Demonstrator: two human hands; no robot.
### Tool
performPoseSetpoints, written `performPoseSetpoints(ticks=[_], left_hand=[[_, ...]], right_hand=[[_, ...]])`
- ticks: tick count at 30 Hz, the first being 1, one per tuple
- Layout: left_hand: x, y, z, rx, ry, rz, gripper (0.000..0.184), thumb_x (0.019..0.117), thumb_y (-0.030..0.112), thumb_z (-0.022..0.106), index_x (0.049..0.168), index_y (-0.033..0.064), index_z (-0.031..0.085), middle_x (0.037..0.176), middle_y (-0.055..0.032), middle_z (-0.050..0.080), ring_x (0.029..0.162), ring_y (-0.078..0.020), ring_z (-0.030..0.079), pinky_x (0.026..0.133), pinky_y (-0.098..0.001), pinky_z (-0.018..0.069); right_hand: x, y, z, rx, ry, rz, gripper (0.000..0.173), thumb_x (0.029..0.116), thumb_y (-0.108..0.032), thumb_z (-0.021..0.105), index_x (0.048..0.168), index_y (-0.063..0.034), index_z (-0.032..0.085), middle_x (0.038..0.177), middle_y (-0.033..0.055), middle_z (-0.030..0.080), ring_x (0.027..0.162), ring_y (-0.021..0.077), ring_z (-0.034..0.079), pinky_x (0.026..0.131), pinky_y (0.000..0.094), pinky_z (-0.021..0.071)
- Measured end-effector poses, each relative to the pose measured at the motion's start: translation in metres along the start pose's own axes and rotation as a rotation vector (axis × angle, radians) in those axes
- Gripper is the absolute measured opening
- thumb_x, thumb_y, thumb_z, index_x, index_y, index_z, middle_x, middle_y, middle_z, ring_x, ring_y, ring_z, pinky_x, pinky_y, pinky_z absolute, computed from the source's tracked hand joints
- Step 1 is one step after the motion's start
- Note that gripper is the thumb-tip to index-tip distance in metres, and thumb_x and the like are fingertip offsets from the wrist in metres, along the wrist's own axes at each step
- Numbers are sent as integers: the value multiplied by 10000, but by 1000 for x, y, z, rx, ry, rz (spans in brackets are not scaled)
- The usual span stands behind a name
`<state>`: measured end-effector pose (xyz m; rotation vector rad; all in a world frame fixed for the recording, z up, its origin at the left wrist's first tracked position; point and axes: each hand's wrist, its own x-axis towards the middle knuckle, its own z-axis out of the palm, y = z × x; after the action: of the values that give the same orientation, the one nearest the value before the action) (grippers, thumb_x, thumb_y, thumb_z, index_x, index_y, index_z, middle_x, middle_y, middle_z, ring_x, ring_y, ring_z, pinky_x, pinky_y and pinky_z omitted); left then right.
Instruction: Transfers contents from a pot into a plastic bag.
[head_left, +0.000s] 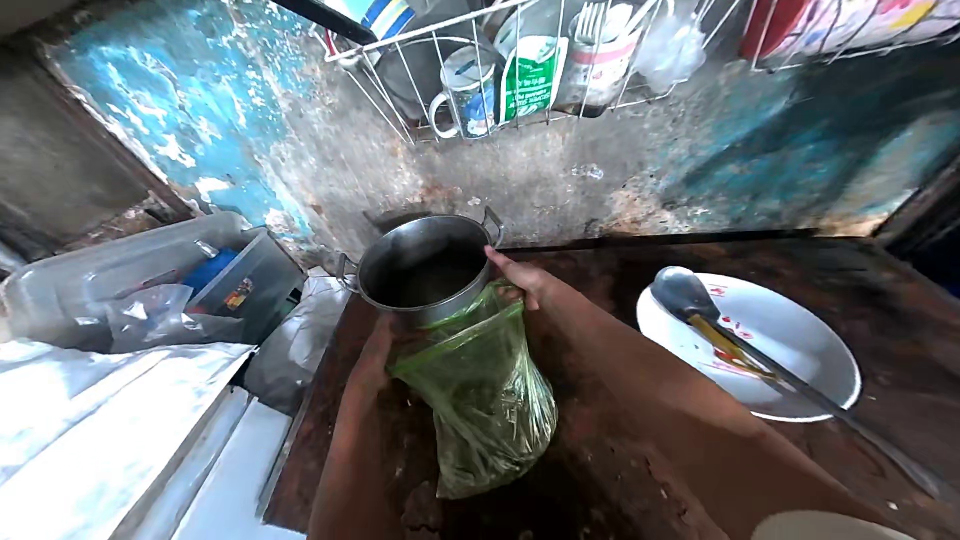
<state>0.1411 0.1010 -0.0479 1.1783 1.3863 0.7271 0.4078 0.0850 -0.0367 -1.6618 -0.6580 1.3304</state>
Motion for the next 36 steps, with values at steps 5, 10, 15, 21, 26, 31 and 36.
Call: performPoseSetpoints(ticks=[5,10,15,21,26,31,36], left_hand=[[4,5,-11,33,-86,1,491,1101,406,271,1239,50,580,964,-110,726,823,-203,694,719,-392,569],[15,13,-20,317,-69,-63,657,1018,609,471,1254,19,638,1101,-150,710,993,-250,692,871,-463,564],[23,29,-32,673,-194,-37,485,999,489,589,1197,51,655,1047,-114,675,909,-197,654,808,-414,548],[26,51,-11,1431,-388,-66,304,1030,339,559,1011,48,643,800,-71,547,641,-179,486,624,-394,434],[31,39,-29,1018,-234,-79,770,936,742,490,1239,47,622,934,-110,620,717,-179,559,646,-366,481],[30,39,-26,710,-49,-167,892,992,758,233,1361,23,577,1261,-258,615,1099,-381,616,893,-570,493],[24,39,-29,743,-80,-228,544,1058,537,438,1234,57,625,1056,-136,630,858,-221,587,742,-408,489]], right_hand=[[8,-15,19,-341,-21,-38,904,938,-731,531,1442,19,507,1397,251,560,1244,326,583,1043,475,471],[11,-27,26,-481,-53,38,570,1034,-442,558,1376,15,557,1333,245,587,1200,336,590,1006,523,471],[5,-31,21,-491,-27,11,408,1063,-308,530,1309,14,577,1196,202,612,1006,264,606,872,454,500],[20,-25,12,-503,-37,38,456,1038,-357,585,1326,-4,577,1239,210,613,1078,288,615,924,482,502],[17,-17,8,-462,-100,112,480,1035,-431,556,1338,-59,570,1182,160,608,970,224,592,838,405,498],[16,-10,9,-272,-134,112,387,1076,-296,489,1379,-55,497,1180,162,584,965,225,599,817,391,514],[2,2,11,-205,-113,84,383,1063,-231,521,1387,-28,490,1234,176,570,1043,240,599,868,407,523]])
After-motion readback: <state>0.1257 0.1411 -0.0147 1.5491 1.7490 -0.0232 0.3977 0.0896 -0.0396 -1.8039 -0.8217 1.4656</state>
